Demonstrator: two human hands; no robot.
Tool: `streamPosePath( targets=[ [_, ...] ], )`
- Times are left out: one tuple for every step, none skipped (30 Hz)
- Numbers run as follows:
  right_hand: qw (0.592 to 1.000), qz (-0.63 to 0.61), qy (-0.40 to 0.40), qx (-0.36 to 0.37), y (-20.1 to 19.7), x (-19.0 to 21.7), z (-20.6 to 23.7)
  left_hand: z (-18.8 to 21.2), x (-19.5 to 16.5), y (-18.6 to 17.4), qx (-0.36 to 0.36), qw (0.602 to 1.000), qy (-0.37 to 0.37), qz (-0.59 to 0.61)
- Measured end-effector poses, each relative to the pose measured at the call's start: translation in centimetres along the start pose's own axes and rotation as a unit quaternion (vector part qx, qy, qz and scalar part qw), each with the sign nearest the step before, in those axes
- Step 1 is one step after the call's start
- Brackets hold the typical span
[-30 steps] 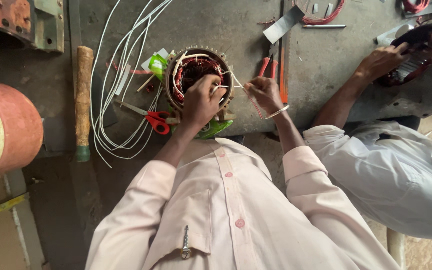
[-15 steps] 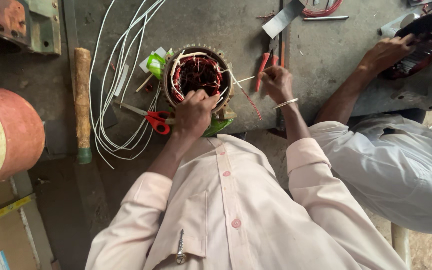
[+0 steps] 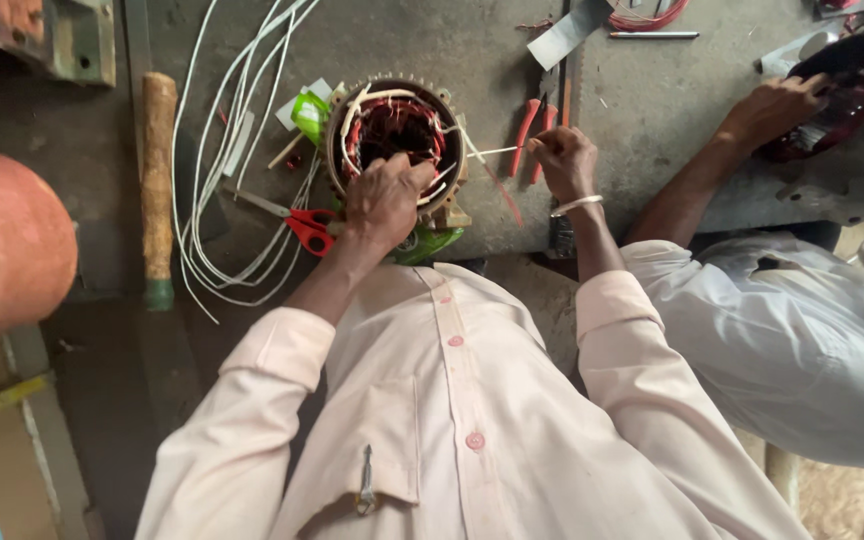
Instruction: The person reworks the copper windings of an electric motor stator on a workbench. They cut winding wire with scissors and pliers, pull cut wire ends free, and insert white insulating strips into the stator slots, pressing them into place by hand while a coworker works on a second motor nearby.
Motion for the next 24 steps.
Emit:
streamPosePath(
  targets=[
    [0.999, 0.034, -0.026, 0.005, -0.1, 1.0, -0.4, 0.0, -0.1, 0.0, -0.026, 1.000, 0.007, 0.013],
    [0.997, 0.046, -0.062, -0.018, -0.6, 2.3, -1.0, -0.1, 0.0, -0.2, -0.056, 0.998, 0.017, 0.021],
    [0.993, 0.058, -0.096, -0.046, -1.4, 3.7, -1.4, -0.1, 0.1, -0.3, -0.052, 0.998, 0.017, 0.024],
    [0.987, 0.069, -0.128, -0.074, -2.4, 5.3, -1.8, -0.1, 0.2, -0.4, -0.047, 0.998, 0.017, 0.028],
    [0.996, -0.049, -0.072, -0.020, -2.9, 6.4, -2.4, -0.1, 0.4, -0.4, -0.039, 0.999, 0.013, 0.032],
    [0.985, -0.166, -0.010, 0.038, -3.4, 7.6, -2.6, -0.2, 0.6, -0.7, -0.056, 0.995, 0.002, 0.080],
    [0.955, -0.278, 0.054, 0.091, -3.7, 8.8, -2.5, -0.4, 0.6, -0.9, -0.069, 0.989, -0.005, 0.128],
    [0.938, -0.300, 0.101, 0.139, -3.8, 10.0, -2.5, -0.8, 0.4, -0.9, -0.078, 0.981, -0.009, 0.179],
    [0.916, -0.322, 0.148, 0.186, -3.5, 11.2, -2.4, -1.4, 0.4, -0.4, -0.021, 0.961, -0.083, 0.262],
    [0.890, -0.342, 0.192, 0.233, -3.2, 12.3, -2.0, -2.1, 0.3, 0.2, 0.037, 0.927, -0.156, 0.339],
    [0.895, -0.353, 0.122, 0.243, -3.2, 13.5, -1.7, -2.9, 0.1, 0.9, 0.093, 0.878, -0.227, 0.410],
    [0.897, -0.359, 0.048, 0.253, -3.3, 14.7, -1.3, -3.7, -0.4, 1.3, 0.148, 0.814, -0.240, 0.508],
    [0.893, -0.364, -0.029, 0.264, -3.3, 15.6, -1.0, -4.5, -0.8, 1.5, 0.198, 0.736, -0.250, 0.597],
    [0.893, -0.365, -0.007, 0.263, -3.3, 15.8, -0.5, -5.1, -1.3, 1.7, 0.244, 0.644, -0.259, 0.677],
    [0.892, -0.366, 0.016, 0.265, -3.2, 16.0, 0.3, -5.7, -1.4, 1.7, 0.216, 0.659, -0.264, 0.670],
    [0.890, -0.367, 0.037, 0.267, -3.2, 16.1, 0.6, -6.4, -1.5, 1.7, 0.186, 0.673, -0.269, 0.663],
    [0.880, -0.398, 0.067, 0.251, -3.2, 16.2, 0.6, -6.8, -1.6, 1.5, 0.157, 0.688, -0.274, 0.654],
    [0.867, -0.428, 0.099, 0.234, -3.3, 16.2, 0.6, -7.0, -1.6, 1.5, 0.156, 0.677, -0.284, 0.661],
    [0.853, -0.456, 0.132, 0.216, -3.5, 16.2, 0.6, -7.1, -1.7, 1.6, 0.156, 0.665, -0.296, 0.667],
    [0.853, -0.464, 0.153, 0.185, -3.9, 16.2, 0.2, -7.0, -1.8, 1.5, 0.156, 0.654, -0.308, 0.673],
    [0.851, -0.472, 0.173, 0.153, -4.4, 16.1, -0.5, -6.8, -1.8, 1.5, 0.159, 0.657, -0.317, 0.665],
    [0.847, -0.480, 0.194, 0.119, -4.9, 16.0, -0.9, -6.6, -1.7, 1.4, 0.164, 0.661, -0.326, 0.655],
    [0.853, -0.452, 0.216, 0.149, -5.1, 16.1, -1.1, -6.4, -1.7, 1.3, 0.170, 0.666, -0.334, 0.645],
    [0.856, -0.423, 0.240, 0.178, -5.5, 16.1, -1.2, -6.2, -1.7, 1.3, 0.186, 0.662, -0.340, 0.642]
  ],
)
Point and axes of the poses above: each hand's wrist, its own z-axis away from the middle knuckle, its own y-axis out of the palm, x = y × z, the point moved 3 cm from there along -z, towards the middle knuckle, and after that the axes turned 9 degrees about -y, right-handed, at the moved point
